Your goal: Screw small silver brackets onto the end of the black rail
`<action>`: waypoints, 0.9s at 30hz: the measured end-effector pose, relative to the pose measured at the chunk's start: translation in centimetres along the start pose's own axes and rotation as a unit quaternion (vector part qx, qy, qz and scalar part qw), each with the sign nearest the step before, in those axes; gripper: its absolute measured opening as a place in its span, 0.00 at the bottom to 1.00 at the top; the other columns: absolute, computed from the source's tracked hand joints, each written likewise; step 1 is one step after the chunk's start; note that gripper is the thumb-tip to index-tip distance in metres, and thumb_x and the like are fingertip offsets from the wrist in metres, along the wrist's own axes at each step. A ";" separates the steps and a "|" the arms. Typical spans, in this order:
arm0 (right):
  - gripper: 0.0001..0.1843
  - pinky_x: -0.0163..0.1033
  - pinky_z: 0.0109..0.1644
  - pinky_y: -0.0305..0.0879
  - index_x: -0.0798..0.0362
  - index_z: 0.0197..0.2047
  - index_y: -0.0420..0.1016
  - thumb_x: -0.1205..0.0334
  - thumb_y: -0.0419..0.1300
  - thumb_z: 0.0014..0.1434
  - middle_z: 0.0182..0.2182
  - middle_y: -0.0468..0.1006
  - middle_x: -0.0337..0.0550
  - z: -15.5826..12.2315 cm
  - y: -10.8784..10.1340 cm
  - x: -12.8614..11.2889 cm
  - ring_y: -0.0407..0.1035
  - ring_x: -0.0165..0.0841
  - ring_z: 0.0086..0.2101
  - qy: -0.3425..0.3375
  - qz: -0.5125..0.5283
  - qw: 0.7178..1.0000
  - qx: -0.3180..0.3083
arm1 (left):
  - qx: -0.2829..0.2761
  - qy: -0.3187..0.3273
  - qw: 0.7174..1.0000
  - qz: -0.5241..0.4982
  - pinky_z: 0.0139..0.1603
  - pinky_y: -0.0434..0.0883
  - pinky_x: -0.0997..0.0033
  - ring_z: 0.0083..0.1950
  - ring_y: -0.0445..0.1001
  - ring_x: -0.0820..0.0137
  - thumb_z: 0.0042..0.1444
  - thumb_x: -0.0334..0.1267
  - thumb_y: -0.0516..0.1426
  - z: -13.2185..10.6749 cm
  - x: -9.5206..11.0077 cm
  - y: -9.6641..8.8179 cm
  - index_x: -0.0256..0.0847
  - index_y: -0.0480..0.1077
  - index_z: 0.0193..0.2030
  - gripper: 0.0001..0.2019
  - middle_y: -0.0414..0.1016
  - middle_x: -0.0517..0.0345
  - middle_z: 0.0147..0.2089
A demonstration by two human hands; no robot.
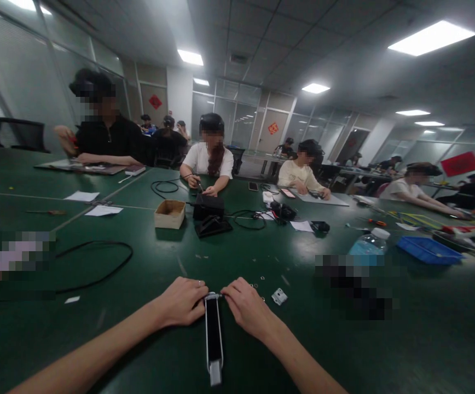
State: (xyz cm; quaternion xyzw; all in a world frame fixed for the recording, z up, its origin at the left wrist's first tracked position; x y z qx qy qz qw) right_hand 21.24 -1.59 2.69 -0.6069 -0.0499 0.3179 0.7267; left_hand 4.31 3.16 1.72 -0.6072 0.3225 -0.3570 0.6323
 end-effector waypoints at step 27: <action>0.08 0.41 0.47 0.63 0.54 0.44 0.72 0.65 0.55 0.61 0.39 0.74 0.44 -0.3 -1.3 0.8 0.65 0.34 0.42 0.045 0.021 0.998 -0.030 | 0.022 -0.013 1.000 0.003 0.31 0.65 0.70 0.31 0.71 0.66 0.60 0.37 0.47 -0.2 0.0 0.5 0.40 0.66 0.33 0.09 0.71 0.56 0.33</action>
Point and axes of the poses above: each hand's wrist, its own z-axis towards the middle knuckle, its own y-axis out of the palm, x = y × z, the point moved 3 cm from there along z, towards the middle knuckle
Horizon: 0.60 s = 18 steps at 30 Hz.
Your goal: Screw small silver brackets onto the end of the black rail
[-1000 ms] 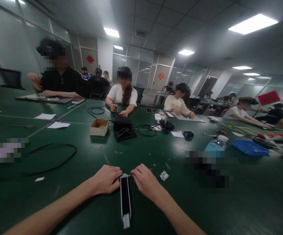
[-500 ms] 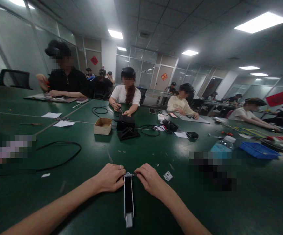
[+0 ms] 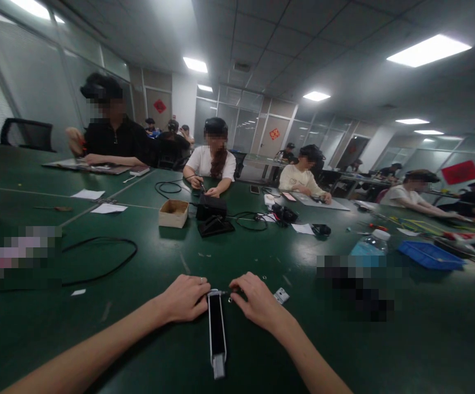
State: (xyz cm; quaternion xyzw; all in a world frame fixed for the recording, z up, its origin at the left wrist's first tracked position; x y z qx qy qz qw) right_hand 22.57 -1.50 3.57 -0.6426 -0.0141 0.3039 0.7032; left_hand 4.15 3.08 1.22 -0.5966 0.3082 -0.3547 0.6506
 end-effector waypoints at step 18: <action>0.12 0.42 0.46 0.61 0.55 0.45 0.72 0.60 0.57 0.59 0.41 0.72 0.47 0.7 0.0 -1.2 0.65 0.37 0.42 0.032 -0.054 0.997 -0.049 | 0.007 -0.010 1.000 -0.016 0.32 0.66 0.70 0.32 0.71 0.66 0.60 0.38 0.46 0.0 -0.1 0.1 0.40 0.66 0.32 0.10 0.71 0.55 0.33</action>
Point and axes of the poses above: each hand's wrist, its own z-axis towards the middle knuckle, its own y-axis out of the palm, x = y × z, the point moved 3 cm from there along z, towards the middle knuckle
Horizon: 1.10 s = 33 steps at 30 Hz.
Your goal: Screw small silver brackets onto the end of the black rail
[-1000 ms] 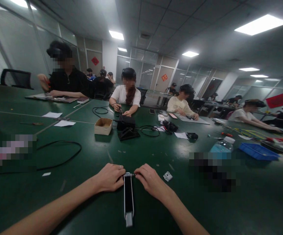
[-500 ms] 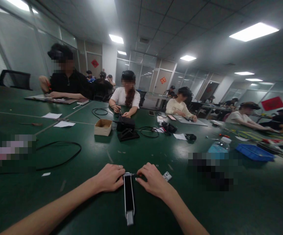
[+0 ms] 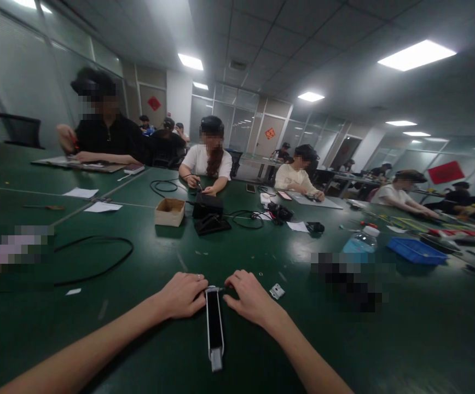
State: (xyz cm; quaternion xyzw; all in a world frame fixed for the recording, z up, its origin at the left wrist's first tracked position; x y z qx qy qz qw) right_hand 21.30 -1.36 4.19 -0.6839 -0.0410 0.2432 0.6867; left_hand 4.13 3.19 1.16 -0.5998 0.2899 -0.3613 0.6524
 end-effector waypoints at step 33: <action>0.10 0.41 0.42 0.61 0.52 0.42 0.76 0.61 0.56 0.61 0.38 0.74 0.45 -0.7 -0.1 0.4 0.64 0.36 0.40 -0.016 -0.026 0.999 -0.014 | 0.003 -0.019 1.000 -0.017 0.31 0.63 0.70 0.32 0.71 0.67 0.63 0.36 0.44 -0.1 0.0 -0.1 0.41 0.62 0.35 0.08 0.70 0.57 0.34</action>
Point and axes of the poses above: each hand's wrist, its own z-axis towards the middle knuckle, its own y-axis out of the palm, x = y × z, the point moved 3 cm from there along z, towards the middle knuckle
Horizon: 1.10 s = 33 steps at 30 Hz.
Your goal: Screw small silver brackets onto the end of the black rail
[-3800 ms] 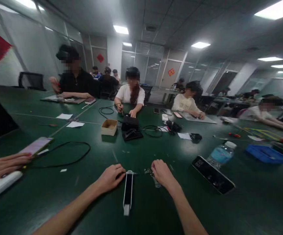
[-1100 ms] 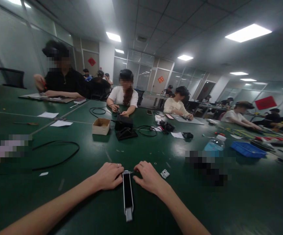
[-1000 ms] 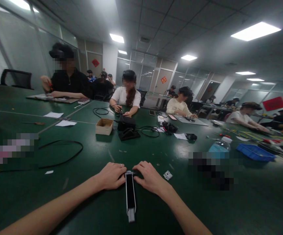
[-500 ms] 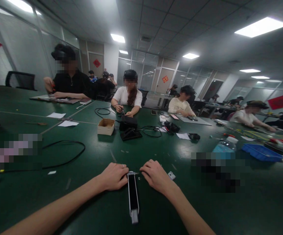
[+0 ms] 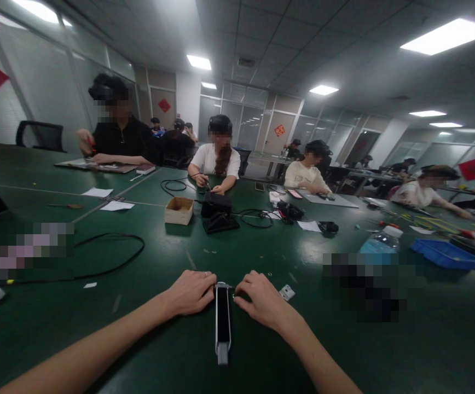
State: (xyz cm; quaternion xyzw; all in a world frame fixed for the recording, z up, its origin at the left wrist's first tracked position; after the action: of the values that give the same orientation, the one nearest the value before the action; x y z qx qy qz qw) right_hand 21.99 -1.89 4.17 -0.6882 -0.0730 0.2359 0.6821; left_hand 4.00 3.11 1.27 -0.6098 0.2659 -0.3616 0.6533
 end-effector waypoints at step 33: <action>0.11 0.40 0.46 0.66 0.55 0.45 0.72 0.67 0.50 0.64 0.40 0.74 0.46 0.7 1.3 -0.5 0.66 0.34 0.41 -0.032 0.098 0.990 0.100 | -0.006 0.004 1.000 0.019 0.33 0.66 0.70 0.33 0.72 0.66 0.63 0.37 0.44 0.1 0.1 0.0 0.41 0.62 0.37 0.08 0.71 0.56 0.35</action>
State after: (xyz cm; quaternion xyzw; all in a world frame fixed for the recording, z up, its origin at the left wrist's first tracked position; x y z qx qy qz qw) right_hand 20.95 -1.54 3.06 -0.6121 -0.0028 0.3300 0.7186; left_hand 4.17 3.12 1.26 -0.6075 0.2819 -0.3497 0.6552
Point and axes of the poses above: each hand's wrist, its own z-axis towards the middle knuckle, its own y-axis out of the palm, x = y × z, the point moved 3 cm from there along z, towards the middle knuckle
